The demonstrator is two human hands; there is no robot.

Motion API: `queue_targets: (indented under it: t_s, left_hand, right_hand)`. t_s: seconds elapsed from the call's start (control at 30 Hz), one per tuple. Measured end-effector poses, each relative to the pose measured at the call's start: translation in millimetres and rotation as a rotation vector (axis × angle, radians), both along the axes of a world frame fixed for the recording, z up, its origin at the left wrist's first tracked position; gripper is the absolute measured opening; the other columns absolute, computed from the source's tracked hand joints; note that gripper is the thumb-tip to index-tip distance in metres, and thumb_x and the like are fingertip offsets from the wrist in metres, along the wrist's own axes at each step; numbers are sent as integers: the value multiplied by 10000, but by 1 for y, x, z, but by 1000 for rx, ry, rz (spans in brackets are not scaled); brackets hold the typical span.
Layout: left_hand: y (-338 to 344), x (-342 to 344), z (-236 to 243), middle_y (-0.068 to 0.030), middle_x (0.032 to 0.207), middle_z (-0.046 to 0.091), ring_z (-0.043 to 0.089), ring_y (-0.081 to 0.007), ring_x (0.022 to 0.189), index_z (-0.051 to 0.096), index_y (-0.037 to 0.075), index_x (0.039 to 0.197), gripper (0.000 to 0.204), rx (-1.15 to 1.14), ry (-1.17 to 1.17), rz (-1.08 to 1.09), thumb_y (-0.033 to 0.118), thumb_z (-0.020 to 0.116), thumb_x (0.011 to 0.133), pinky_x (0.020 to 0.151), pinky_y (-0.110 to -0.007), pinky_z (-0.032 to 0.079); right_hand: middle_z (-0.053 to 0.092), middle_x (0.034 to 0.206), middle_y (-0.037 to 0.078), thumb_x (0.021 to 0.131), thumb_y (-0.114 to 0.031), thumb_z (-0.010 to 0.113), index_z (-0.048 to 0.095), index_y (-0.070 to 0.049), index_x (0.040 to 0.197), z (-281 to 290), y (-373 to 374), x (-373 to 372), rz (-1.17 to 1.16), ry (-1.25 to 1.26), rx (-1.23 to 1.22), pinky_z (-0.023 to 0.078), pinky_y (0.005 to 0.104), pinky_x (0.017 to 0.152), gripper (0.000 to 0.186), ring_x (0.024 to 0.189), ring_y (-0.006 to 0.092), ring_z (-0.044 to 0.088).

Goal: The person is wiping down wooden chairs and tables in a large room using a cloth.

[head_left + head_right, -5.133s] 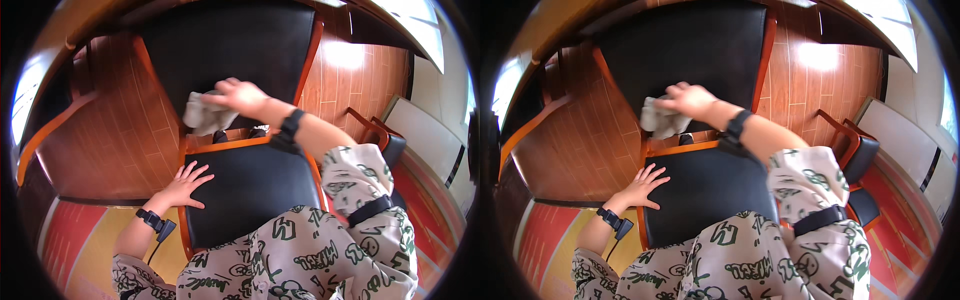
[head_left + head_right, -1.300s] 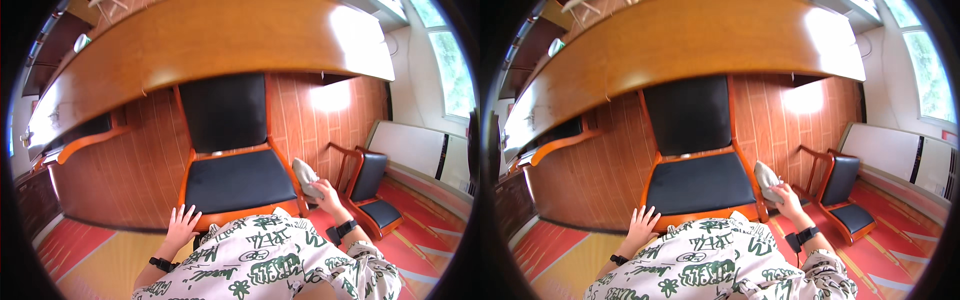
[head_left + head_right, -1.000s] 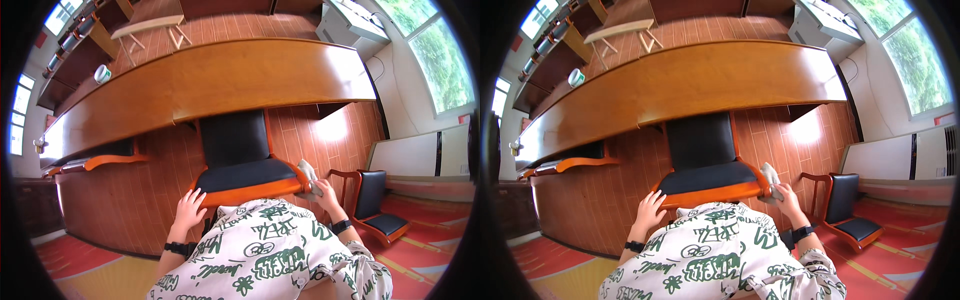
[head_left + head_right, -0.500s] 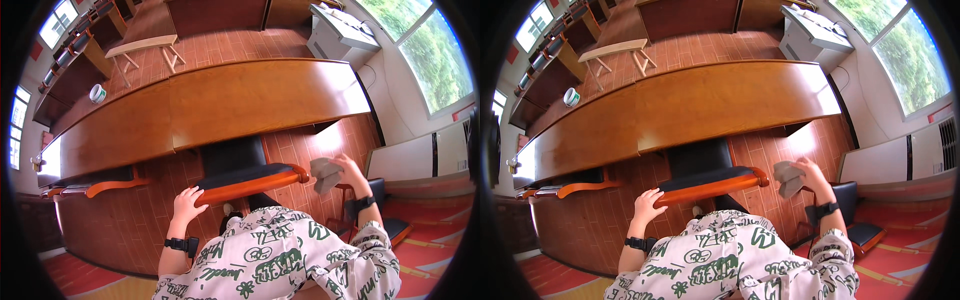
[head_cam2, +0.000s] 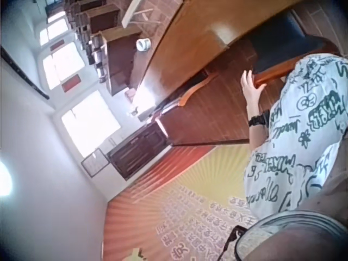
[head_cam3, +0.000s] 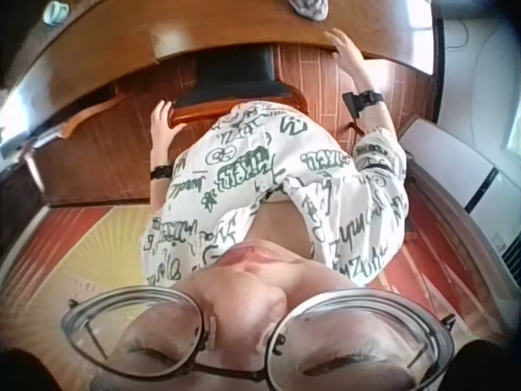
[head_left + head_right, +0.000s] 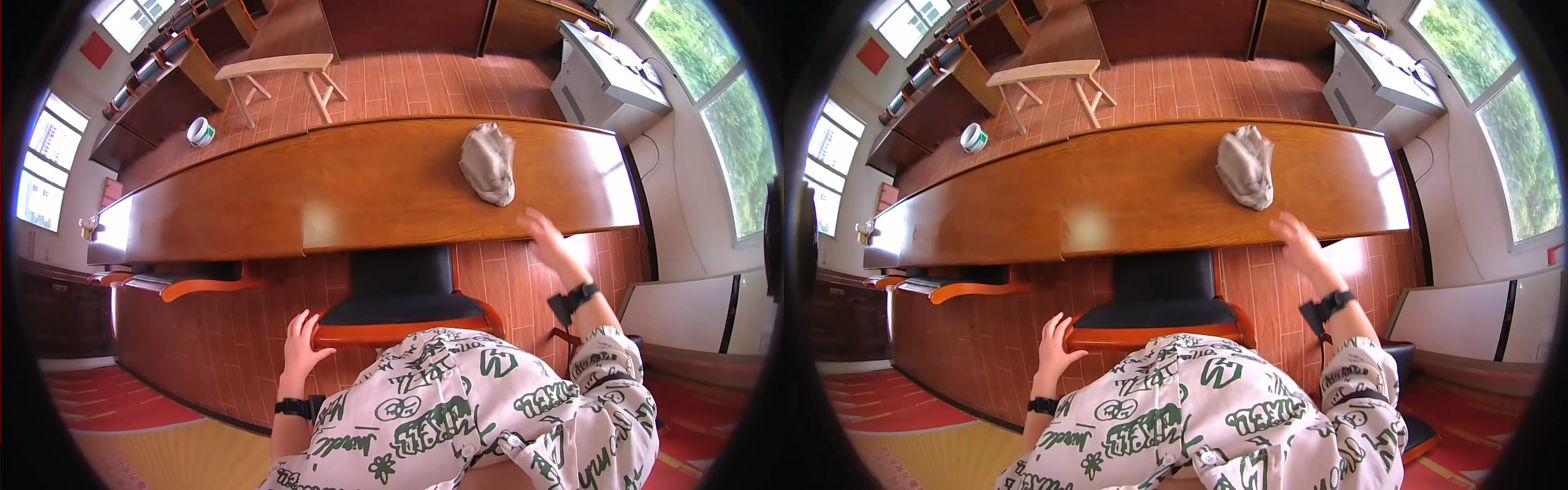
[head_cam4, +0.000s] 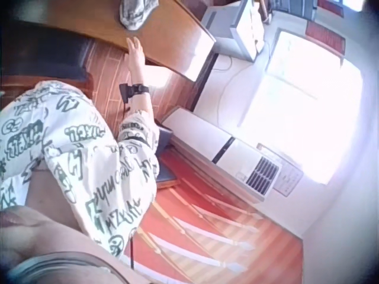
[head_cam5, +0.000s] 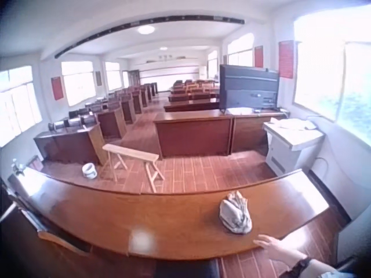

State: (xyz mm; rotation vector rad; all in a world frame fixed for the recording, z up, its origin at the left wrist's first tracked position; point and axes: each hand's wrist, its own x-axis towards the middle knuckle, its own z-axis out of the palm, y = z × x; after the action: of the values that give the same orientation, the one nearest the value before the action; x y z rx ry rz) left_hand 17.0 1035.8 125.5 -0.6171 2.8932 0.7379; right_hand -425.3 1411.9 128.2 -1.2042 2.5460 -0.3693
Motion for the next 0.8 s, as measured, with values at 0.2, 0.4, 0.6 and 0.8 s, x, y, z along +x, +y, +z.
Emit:
queue_targets:
  t_s: [0.2, 0.4, 0.6, 0.8]
  left_hand:
    - [9, 55, -10, -161, 1276, 497, 525, -340, 1126, 367, 108, 1332, 859, 259, -60, 345, 167, 817, 602, 907, -396, 469]
    - [-1, 37, -32, -122, 1350, 467, 484, -287, 1210, 330, 124, 1397, 933, 487, 161, 419, -18, 766, 585, 1005, -334, 398]
    - [-24, 45, -68, -119, 1361, 454, 446, -249, 1250, 469, 74, 1249, 692, 662, 230, 199, -69, 664, 600, 1033, -316, 361]
    - [-10, 42, -68, -138, 1214, 567, 534, -238, 1155, 532, 19, 1139, 555, 553, 343, 268, -66, 648, 602, 1002, -320, 400]
  right_hand:
    - [391, 1372, 156, 652, -32, 697, 419, -103, 1326, 13, 37, 124, 143, -476, 72, 401, 400, 1004, 732, 1218, 340, 439]
    - [472, 1295, 161, 604, -108, 788, 377, -75, 1338, -26, 28, 172, 128, -566, -193, 392, 379, 1009, 842, 1213, 331, 451]
    - [532, 1212, 154, 595, -52, 784, 443, -47, 1245, -45, 23, 195, -163, -634, -429, 415, 344, 985, 734, 1163, 272, 516]
    - [601, 1104, 137, 596, -39, 751, 529, -28, 1114, -32, 26, 191, -151, -460, -390, 452, 327, 927, 564, 1072, 240, 577]
